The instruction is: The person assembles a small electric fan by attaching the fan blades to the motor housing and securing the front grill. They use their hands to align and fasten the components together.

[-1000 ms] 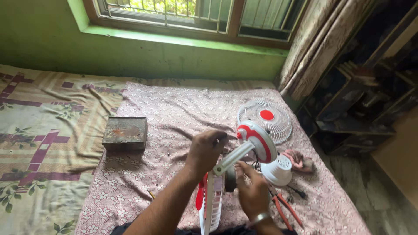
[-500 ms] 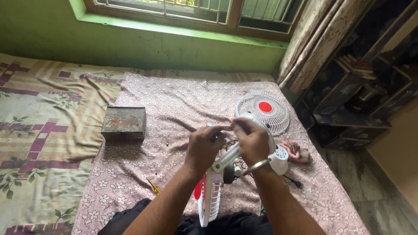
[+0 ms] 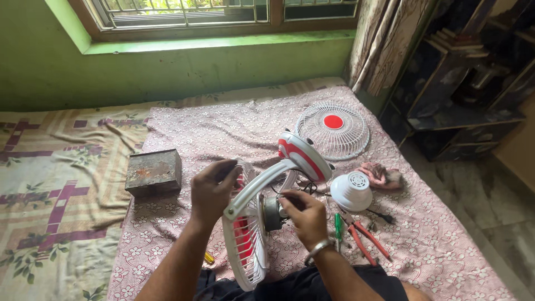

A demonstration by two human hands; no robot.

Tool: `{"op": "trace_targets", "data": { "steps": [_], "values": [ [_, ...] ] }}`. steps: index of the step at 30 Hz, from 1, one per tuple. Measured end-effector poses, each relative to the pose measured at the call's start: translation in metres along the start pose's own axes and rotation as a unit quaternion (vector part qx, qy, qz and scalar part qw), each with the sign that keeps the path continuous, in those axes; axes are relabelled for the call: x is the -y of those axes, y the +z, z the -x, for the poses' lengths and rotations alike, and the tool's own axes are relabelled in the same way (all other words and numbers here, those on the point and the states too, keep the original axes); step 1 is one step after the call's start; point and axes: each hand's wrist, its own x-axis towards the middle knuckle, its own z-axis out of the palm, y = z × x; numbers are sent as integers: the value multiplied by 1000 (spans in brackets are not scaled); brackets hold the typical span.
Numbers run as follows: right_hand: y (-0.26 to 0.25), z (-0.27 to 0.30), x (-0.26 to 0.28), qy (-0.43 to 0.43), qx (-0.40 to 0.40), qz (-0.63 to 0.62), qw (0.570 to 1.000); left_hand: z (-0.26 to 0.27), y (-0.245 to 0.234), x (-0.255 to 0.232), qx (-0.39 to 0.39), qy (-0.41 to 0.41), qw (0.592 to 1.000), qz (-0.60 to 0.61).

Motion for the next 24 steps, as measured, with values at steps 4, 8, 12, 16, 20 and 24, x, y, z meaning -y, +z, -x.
{"op": "trace_targets", "data": {
  "steps": [4,8,12,16,20,24],
  "values": [
    [9,-19,-7,-121,21,113,986,6,1,-2,-29,3,1000,8],
    [16,-39,-5,-228,49,201,951,7,1,-1,-36,16,999,16],
    [17,-43,-12,-289,84,233,925,13,1,0,-43,16,999,2],
    [18,-42,-20,-287,95,202,932,14,1,2,-47,7,999,-9],
    [17,-42,-14,-234,119,206,943,18,2,0,-41,18,999,16],
    [15,-37,-4,-209,138,221,942,21,5,-3,-43,24,999,23]
  ]
}}
